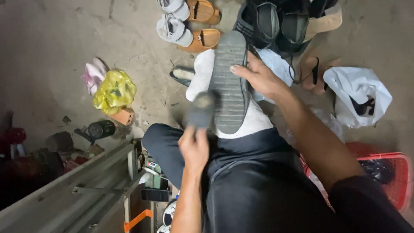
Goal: The person hammers the sole of a black shoe placed on a white cloth, then uses a yellow brush to clean the shoe's surface. The person briefly picks up a phone from the floor before resuming the brushing of the shoe.
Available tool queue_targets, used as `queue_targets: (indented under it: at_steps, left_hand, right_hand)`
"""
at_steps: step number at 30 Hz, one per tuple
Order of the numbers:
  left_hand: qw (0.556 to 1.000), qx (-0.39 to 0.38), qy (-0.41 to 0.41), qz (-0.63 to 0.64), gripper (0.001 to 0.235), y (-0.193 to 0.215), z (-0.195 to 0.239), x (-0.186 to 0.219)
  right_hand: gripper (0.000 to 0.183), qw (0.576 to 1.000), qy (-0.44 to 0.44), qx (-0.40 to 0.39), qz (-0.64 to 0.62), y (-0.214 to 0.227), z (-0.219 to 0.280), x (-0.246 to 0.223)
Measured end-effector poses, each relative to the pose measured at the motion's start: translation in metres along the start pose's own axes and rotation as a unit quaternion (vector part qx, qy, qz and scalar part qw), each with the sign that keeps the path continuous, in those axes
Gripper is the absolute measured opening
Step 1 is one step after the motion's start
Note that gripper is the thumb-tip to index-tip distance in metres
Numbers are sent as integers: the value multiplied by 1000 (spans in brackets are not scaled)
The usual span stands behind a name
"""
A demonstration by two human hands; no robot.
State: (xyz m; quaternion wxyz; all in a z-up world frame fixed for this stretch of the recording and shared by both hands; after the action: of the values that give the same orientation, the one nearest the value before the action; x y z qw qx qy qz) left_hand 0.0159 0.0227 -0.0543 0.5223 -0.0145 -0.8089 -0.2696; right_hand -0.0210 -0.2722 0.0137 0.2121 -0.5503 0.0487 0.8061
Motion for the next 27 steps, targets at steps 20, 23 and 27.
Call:
queue_targets:
  at_steps: [20, 23, 27]
  left_hand:
    - [992, 91, -66, -60, 34, -8, 4, -11]
    - [995, -45, 86, 27, 29, -20, -30, 7]
    - [999, 11, 35, 36, 40, -6, -43, 32]
  right_hand:
    - [70, 956, -66, -79, 275, -5, -19, -9]
    - [72, 956, -74, -74, 275, -8, -18, -11]
    - [77, 955, -91, -89, 267, -7, -19, -10]
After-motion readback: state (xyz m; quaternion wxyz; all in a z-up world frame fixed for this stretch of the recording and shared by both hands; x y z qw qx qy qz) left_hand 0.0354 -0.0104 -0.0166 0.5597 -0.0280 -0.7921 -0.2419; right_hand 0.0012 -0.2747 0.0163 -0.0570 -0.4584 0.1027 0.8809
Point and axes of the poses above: each hand's wrist, its own z-axis away from the middle knuckle, its own y-axis out of the back of the hand, x = y × z, the point moved 1 cm from there along -z, towards the middle knuckle, and after that the axes turned 9 degrees about -y, right-handed, at the moved point
